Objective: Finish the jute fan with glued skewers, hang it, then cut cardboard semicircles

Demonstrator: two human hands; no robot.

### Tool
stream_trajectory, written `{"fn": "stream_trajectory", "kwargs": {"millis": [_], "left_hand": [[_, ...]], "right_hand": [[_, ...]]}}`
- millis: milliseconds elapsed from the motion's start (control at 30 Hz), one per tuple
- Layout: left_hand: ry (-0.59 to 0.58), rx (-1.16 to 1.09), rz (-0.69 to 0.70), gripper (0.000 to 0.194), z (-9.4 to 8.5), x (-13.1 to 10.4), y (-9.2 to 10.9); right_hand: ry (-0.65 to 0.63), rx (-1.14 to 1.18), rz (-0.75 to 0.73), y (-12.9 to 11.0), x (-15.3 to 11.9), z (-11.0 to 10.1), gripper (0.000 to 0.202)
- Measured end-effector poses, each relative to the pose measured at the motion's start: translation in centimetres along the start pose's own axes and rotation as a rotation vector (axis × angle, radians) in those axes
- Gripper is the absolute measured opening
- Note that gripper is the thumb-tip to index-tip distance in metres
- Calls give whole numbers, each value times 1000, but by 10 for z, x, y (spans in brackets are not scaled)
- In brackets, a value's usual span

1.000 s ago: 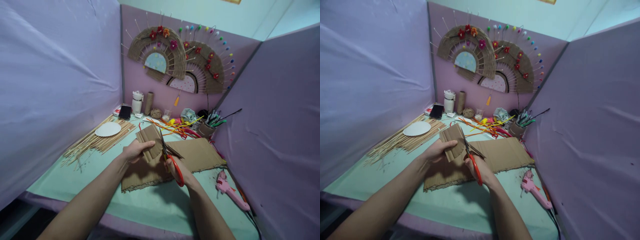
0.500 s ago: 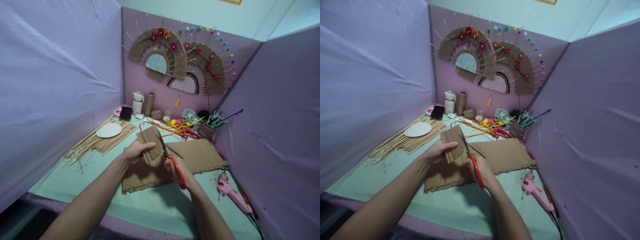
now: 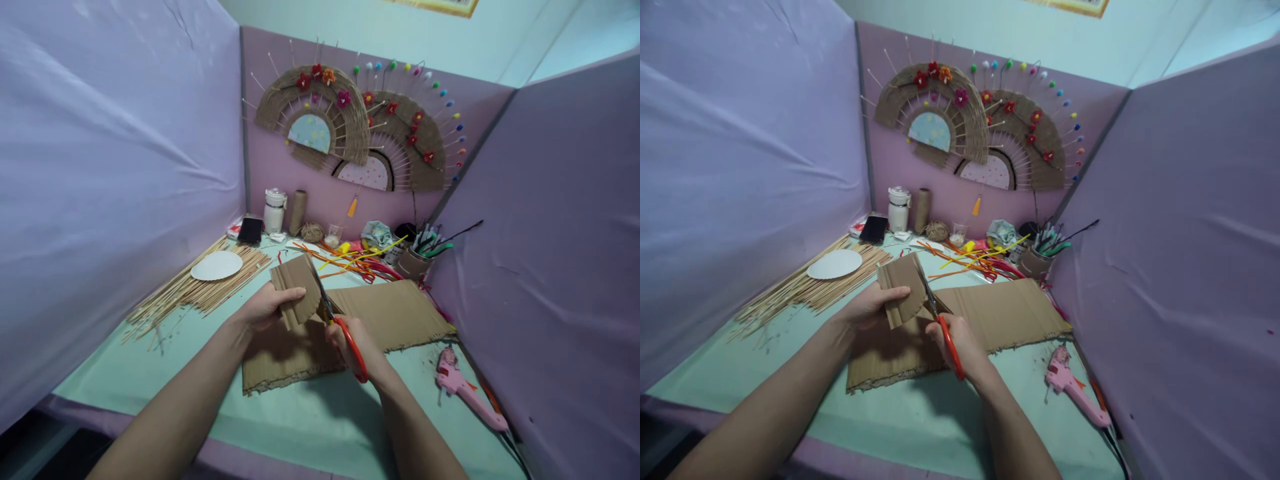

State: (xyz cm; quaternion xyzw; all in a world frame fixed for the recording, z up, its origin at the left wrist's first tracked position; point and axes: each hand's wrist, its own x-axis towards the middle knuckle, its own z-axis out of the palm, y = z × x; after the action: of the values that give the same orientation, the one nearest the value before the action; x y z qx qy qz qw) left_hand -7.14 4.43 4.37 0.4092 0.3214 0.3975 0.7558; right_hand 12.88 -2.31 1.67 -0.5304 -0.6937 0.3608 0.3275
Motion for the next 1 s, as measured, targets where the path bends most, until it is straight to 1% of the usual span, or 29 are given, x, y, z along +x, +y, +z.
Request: {"fn": "stream_trajectory", "kwargs": {"millis": [100, 167, 267, 367, 467, 567, 667, 800, 933, 1000], "left_hand": [[-9, 5, -5, 48, -3, -1, 2], [-27, 13, -3, 47, -4, -1, 3], [-73, 42, -10, 44, -5, -1, 2], [-108, 71, -20, 43, -4, -2, 1], [-102, 84, 0, 44, -1, -3, 2], [-73, 81, 11, 44, 1, -4, 3], [-50, 81, 12, 43, 1, -3, 2], [-63, 77, 14, 44, 0, -2, 2], [-55, 76, 10, 43, -1, -3, 1], [-61, 68, 11, 43, -2, -3, 1]], "right_hand": [[-68, 15, -62, 0, -1, -4, 77], [-125, 13, -113, 0, -2, -6, 77], [-179, -14, -166, -1, -4, -9, 67], [-197, -40, -170, -1, -6, -12, 59], [-214, -75, -170, -1, -7, -14, 50], [-234, -79, -162, -3, -7, -15, 44], [-229, -86, -145, -8, -8, -14, 45], [-170, -75, -117, -12, -9, -10, 52], [-149, -32, -121, -9, -9, -7, 64], [-142, -25, -114, -5, -8, -6, 67]]}}
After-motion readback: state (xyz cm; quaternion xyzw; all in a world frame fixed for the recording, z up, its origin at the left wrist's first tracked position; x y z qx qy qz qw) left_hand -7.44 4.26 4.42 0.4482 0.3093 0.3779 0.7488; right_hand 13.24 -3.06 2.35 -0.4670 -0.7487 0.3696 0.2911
